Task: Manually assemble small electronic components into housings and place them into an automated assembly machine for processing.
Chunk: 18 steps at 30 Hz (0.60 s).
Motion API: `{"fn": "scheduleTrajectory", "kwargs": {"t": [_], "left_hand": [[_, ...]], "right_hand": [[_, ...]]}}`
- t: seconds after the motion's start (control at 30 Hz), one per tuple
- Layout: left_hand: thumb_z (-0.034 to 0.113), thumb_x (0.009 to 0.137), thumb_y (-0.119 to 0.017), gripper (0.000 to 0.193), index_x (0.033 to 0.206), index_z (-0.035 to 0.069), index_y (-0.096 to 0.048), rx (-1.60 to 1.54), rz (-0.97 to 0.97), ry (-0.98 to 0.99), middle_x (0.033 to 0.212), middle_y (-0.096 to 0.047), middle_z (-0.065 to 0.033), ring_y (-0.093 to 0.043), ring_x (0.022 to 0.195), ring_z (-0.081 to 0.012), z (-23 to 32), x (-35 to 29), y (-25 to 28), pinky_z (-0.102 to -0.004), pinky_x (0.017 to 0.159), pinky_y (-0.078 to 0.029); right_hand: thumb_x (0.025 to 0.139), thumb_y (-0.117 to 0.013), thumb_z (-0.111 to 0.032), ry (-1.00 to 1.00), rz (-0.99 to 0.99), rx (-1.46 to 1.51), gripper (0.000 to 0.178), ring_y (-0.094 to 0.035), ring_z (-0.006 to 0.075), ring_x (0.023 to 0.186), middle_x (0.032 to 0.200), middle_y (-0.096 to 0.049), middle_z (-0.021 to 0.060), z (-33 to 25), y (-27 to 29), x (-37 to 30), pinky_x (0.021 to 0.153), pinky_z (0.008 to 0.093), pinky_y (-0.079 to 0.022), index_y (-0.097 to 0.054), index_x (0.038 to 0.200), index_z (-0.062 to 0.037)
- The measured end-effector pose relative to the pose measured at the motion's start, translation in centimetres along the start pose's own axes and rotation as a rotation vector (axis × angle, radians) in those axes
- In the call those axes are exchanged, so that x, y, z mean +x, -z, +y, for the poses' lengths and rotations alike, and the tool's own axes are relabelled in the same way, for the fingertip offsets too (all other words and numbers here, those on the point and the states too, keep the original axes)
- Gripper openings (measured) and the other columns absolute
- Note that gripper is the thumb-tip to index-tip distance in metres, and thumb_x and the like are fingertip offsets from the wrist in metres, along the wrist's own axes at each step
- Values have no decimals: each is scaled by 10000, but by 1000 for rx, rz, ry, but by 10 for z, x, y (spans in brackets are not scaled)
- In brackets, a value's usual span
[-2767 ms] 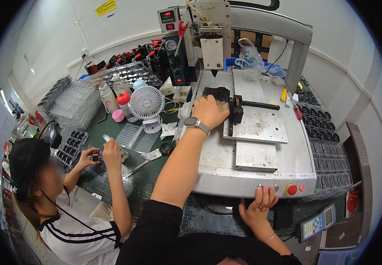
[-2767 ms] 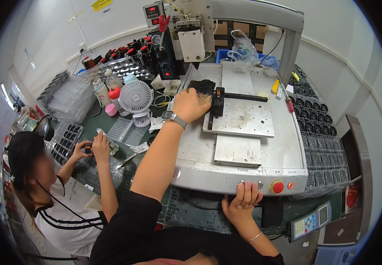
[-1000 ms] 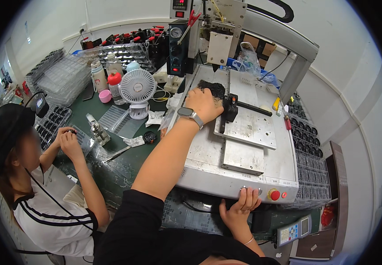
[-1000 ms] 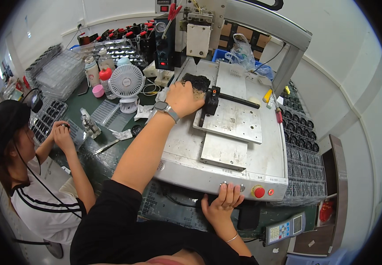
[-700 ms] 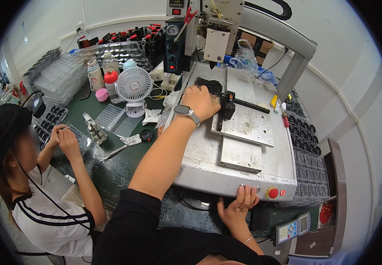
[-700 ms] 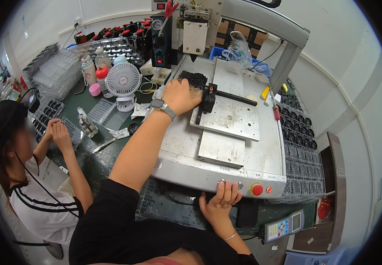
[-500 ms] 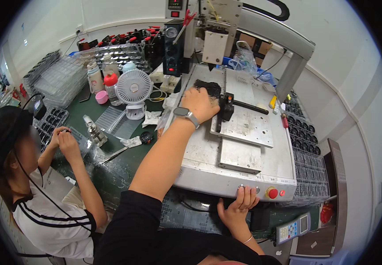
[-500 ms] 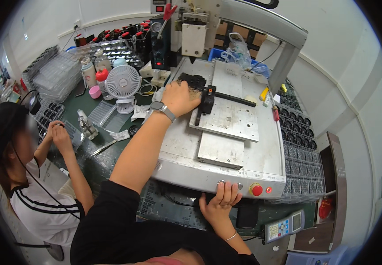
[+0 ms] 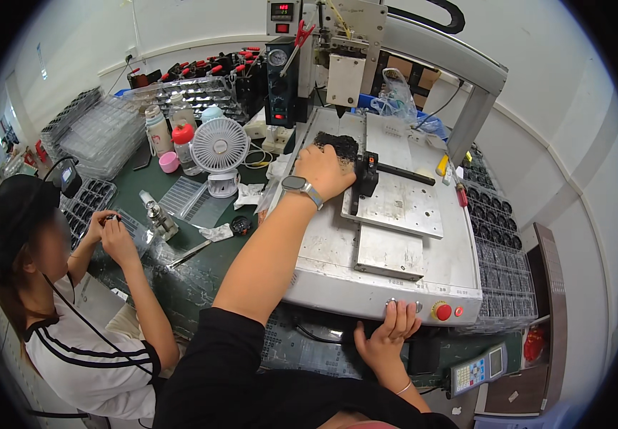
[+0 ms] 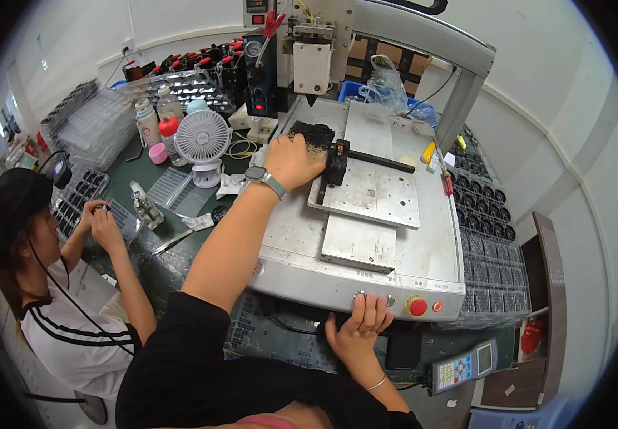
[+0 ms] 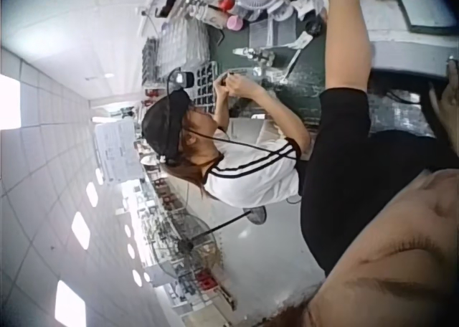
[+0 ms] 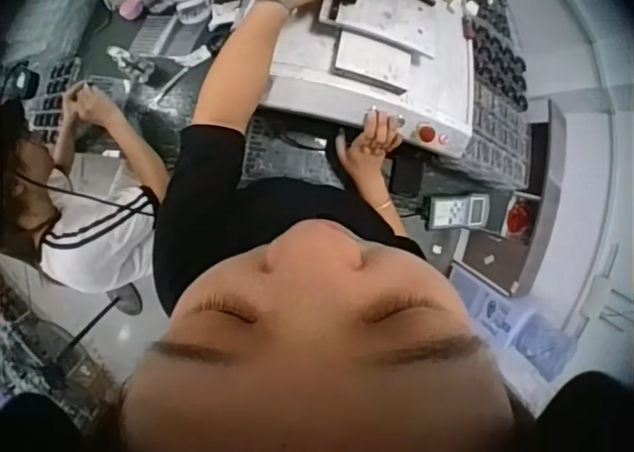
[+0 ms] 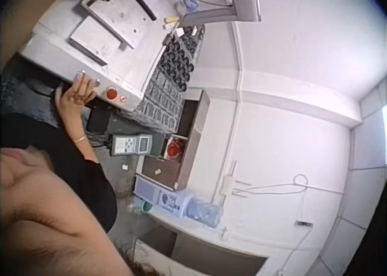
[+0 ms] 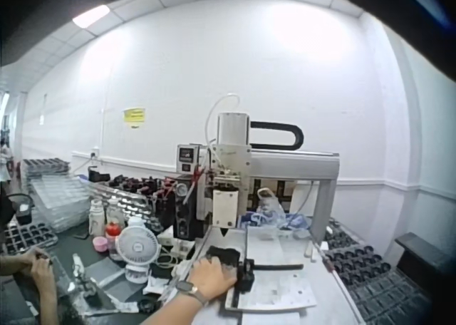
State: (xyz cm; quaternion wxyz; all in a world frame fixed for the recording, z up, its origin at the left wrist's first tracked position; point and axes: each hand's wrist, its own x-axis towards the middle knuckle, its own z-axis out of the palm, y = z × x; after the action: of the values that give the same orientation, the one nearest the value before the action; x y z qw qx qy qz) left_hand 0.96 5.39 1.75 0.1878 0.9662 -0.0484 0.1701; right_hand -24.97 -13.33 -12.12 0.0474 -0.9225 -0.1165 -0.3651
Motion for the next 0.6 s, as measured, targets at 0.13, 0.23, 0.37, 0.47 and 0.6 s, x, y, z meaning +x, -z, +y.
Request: {"fn": "scheduleTrajectory", "kwargs": {"t": [0.13, 0.23, 0.37, 0.47, 0.6], "left_hand": [[435, 688, -682, 626, 1077, -39, -557, 2, -3, 4, 1107, -534, -289, -517, 1064, -410, -2, 1, -2, -449, 895, -466], [444, 691, -683, 635, 1083, -40, -556, 2, -9, 2, 1110, -533, -289, -517, 1064, -409, -2, 1, -1, -449, 896, -465], [451, 694, -684, 641, 1085, -40, -556, 15, -13, -6, 1112, -533, -290, -515, 1068, -406, -2, 2, -2, -446, 902, -463], [453, 694, -686, 644, 1085, -41, -556, 21, -13, -7, 1113, -533, -290, -515, 1068, -404, -2, 2, -2, -441, 905, -461], [454, 720, -654, 635, 1066, -68, -549, 16, 5, -31, 1065, -550, -302, -519, 1026, -428, -2, 0, -1, -455, 893, -450]], "right_hand": [[683, -724, -244, 0, 3, 3, 851, -187, 434, 1354, 1383, -271, 241, -1, 0, 0, 1118, 532, -35, -283, 1347, 52], [682, -724, -242, 2, 2, 7, 852, -186, 436, 1354, 1384, -268, 242, 0, 0, 0, 1117, 535, -33, -281, 1348, 52], [681, -724, -241, 4, 4, 12, 854, -182, 440, 1355, 1382, -265, 243, 0, -1, -1, 1117, 536, -31, -279, 1348, 52], [681, -723, -241, 2, 3, 11, 855, -177, 442, 1357, 1384, -259, 242, 0, -1, -1, 1117, 536, -28, -276, 1349, 52], [680, -715, -252, 3, 17, 13, 829, -190, 446, 1349, 1370, -277, 234, 1, -3, -2, 1113, 546, -26, -308, 1334, 56]]}}
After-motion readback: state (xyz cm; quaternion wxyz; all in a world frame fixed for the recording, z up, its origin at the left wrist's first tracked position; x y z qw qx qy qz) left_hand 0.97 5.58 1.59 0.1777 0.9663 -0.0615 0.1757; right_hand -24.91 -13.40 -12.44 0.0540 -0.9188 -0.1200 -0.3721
